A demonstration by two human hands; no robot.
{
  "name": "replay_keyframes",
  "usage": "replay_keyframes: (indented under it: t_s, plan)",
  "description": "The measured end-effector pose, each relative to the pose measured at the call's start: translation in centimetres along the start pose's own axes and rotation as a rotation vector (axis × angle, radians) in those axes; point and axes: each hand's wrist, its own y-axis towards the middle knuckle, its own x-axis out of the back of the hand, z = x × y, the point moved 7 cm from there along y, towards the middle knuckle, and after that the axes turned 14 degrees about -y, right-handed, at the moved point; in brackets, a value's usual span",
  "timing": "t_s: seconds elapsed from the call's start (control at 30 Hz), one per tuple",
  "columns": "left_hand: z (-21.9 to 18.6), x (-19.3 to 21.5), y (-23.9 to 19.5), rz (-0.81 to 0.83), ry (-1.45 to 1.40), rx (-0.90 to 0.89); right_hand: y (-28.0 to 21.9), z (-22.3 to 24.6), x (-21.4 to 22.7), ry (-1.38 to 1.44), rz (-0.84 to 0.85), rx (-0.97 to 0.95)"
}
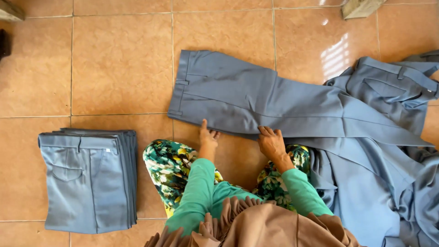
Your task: The person sits on a tiled floor and folds multiple pairs of grey trousers by hand. Each pair is laid flat, legs aligned, then folded in half and again into a compact rectangle before being stacked with the others.
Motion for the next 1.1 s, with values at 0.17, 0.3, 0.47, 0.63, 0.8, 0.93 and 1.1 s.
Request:
replay_keyframes:
  t_s: [0.17,0.3,0.47,0.63,0.8,0.93,1.1]
  plan:
    - [8.2,-1.5,-5.4,0.126,0.231,0.163,-1.4,2.0,1.5,-0.022,-0.059,-0.026]
    - [10.4,-2.3,-4.1,0.071,0.223,0.159,-0.7,2.6,1.5,-0.081,-0.025,-0.014]
    - [3.0,-4.9,-2.9,0.01,0.181,0.027,1.2,2.6,-0.9,-0.126,-0.023,-0.028]
    - [-10.1,-2.3,3.9,-0.148,0.246,-0.161,4.2,4.5,-2.4,-0.154,-0.031,-0.018]
    - [-24.4,2.9,17.9,-0.329,2.084,-0.422,7.6,9.0,-2.8,-0.044,-0.016,0.091]
    - [-21.2,3.8,6.9,-0.259,1.315,-0.287,9.7,11.1,-1.7,0.021,0.029,0.086]
    - [-6.8,0.0,1.3,0.008,0.069,0.07,9.9,11.0,1.0,0.021,-0.269,0.077]
